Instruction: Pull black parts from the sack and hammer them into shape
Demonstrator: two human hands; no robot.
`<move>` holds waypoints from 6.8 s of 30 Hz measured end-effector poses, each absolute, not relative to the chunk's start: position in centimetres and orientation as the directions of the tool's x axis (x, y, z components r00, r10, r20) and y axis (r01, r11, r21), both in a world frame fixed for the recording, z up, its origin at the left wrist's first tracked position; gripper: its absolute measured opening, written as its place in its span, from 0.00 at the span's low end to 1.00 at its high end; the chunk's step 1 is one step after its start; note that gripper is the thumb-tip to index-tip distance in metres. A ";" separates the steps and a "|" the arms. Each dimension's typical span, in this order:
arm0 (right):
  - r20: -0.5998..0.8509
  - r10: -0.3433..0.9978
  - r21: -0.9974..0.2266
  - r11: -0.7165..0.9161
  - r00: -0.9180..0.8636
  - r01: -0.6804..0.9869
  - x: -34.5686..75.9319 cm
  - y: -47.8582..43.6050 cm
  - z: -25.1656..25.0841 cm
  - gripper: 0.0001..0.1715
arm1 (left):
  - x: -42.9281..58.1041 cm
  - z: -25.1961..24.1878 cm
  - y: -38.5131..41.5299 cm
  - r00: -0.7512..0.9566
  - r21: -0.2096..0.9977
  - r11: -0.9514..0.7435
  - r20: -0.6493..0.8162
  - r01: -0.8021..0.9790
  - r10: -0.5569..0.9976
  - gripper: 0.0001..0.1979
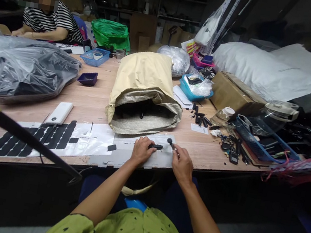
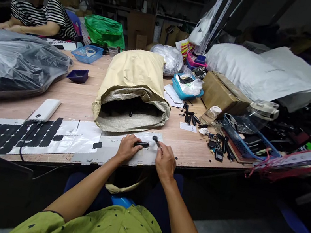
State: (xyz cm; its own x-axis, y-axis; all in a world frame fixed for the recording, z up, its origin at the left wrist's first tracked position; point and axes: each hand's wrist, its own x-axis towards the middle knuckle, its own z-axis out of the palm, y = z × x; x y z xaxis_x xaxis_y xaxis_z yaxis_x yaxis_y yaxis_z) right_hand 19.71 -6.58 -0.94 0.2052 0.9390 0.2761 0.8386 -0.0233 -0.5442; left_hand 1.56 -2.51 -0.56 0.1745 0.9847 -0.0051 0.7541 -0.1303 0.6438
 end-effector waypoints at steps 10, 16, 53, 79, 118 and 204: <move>0.192 0.866 -0.272 -0.405 0.461 0.873 24.2 -0.9 -1.0 0.22 | 1.4 -0.1 -2.7 0.182 0.645 -0.124 -0.024 0.754 0.983 0.06; 0.215 0.866 -0.199 -0.414 0.452 0.888 22.9 -0.8 -1.0 0.23 | 0.7 0.1 -3.1 0.236 0.647 -0.193 0.020 0.738 0.972 0.07; 0.267 0.868 -0.153 -0.391 0.419 0.908 22.9 -0.6 -2.2 0.22 | -0.1 2.1 9.6 -0.381 0.645 0.240 0.086 0.726 0.921 0.09; 0.227 0.876 -0.162 -0.398 0.426 0.903 22.3 -0.6 -1.4 0.21 | -0.4 3.1 -0.8 0.212 0.517 -0.061 -0.239 0.854 0.948 0.15; 0.310 0.949 -0.673 0.180 0.052 0.717 16.5 -7.7 -0.8 0.21 | 1.4 0.1 -1.5 0.196 0.620 -0.146 -0.012 0.770 0.981 0.09; 0.252 0.897 -0.493 -0.203 0.362 0.846 25.3 -1.1 -2.5 0.20 | 0.6 -0.1 -1.7 0.231 0.672 -0.180 0.013 0.719 0.973 0.07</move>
State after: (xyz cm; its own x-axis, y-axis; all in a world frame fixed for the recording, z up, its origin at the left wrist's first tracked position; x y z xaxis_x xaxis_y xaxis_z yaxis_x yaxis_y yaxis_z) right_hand 25.34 -1.06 -2.54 0.3618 0.8975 0.2524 0.8463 -0.2026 -0.4928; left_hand 0.57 -1.68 -0.08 0.2315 0.9728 0.0130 0.7186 -0.1800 0.6717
